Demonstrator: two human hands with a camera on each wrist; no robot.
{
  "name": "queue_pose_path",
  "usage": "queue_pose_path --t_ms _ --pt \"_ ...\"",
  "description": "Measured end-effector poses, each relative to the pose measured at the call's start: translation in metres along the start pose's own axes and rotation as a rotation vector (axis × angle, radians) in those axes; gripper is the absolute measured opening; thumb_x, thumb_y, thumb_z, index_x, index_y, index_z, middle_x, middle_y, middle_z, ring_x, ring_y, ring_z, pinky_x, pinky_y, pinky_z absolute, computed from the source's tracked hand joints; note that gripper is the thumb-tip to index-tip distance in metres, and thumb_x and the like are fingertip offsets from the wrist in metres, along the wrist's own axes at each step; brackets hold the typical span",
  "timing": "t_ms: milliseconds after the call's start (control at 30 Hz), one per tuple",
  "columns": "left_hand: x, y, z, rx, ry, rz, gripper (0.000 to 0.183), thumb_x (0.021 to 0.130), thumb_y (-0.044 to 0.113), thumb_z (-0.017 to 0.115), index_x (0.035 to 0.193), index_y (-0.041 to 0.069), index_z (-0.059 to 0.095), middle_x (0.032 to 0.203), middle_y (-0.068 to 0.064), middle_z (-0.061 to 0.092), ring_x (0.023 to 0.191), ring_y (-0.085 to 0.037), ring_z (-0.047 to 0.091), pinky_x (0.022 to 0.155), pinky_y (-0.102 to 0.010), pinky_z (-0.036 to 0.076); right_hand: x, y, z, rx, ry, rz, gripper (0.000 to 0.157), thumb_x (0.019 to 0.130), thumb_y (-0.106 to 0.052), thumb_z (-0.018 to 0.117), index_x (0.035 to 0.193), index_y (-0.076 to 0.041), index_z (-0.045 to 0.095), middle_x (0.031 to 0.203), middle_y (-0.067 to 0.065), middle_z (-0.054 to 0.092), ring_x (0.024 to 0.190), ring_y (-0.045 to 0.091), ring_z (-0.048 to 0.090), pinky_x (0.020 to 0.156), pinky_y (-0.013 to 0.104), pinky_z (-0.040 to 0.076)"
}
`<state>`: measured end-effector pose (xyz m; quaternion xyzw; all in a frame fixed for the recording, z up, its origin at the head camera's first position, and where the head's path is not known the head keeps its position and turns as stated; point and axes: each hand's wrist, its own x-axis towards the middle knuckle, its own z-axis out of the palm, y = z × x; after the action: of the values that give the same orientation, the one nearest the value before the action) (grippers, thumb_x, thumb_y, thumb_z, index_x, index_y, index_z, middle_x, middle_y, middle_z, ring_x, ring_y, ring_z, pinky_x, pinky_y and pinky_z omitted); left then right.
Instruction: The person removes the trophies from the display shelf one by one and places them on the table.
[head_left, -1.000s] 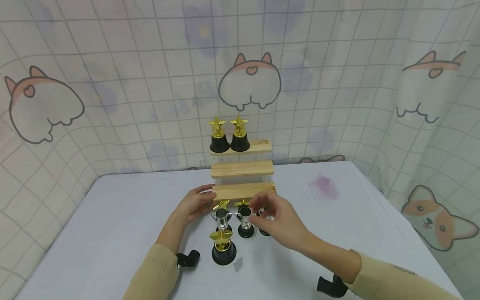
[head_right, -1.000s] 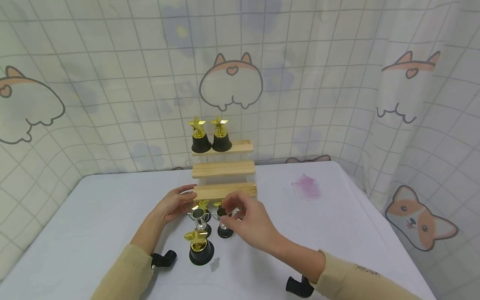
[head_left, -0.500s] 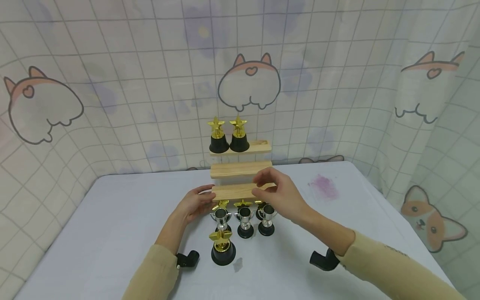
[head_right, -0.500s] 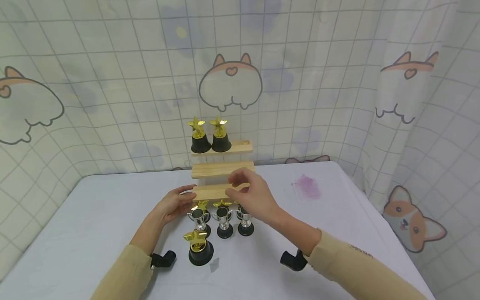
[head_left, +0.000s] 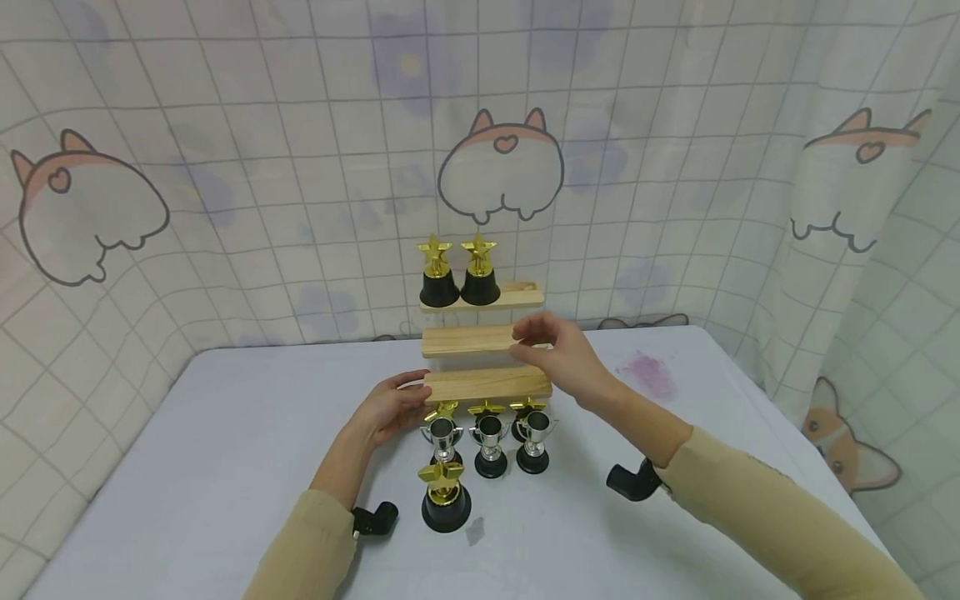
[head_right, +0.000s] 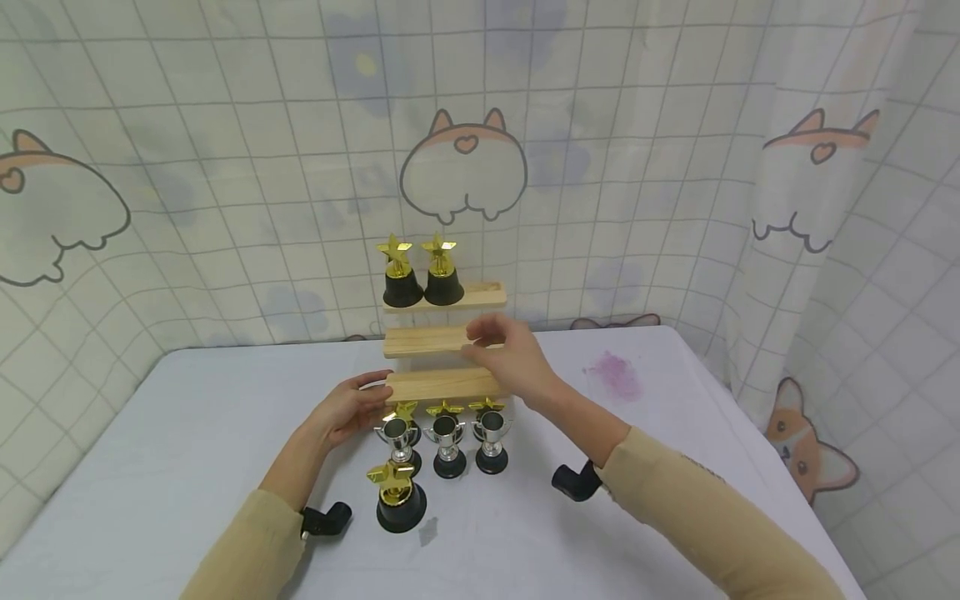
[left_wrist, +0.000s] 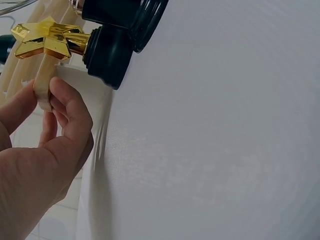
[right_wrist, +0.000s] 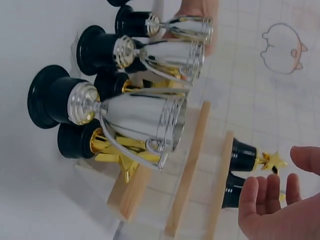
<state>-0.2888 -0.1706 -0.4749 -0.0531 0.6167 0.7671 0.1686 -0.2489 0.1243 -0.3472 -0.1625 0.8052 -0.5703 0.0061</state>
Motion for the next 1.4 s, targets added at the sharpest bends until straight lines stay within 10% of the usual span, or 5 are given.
queue_pose_path --t_ms 1400 --pt "-0.003 0.002 0.0 0.01 0.004 -0.006 0.058 0.102 0.001 0.061 0.154 -0.002 0.037 0.145 -0.026 0.049 0.105 -0.019 0.066 0.085 -0.029 0.059 0.117 0.008 0.007 0.027 0.122 0.072 0.058 0.098 -0.025 0.073 0.148 -0.004 0.05 0.146 0.013 0.053 0.134 0.028 0.05 0.11 0.041 0.044"
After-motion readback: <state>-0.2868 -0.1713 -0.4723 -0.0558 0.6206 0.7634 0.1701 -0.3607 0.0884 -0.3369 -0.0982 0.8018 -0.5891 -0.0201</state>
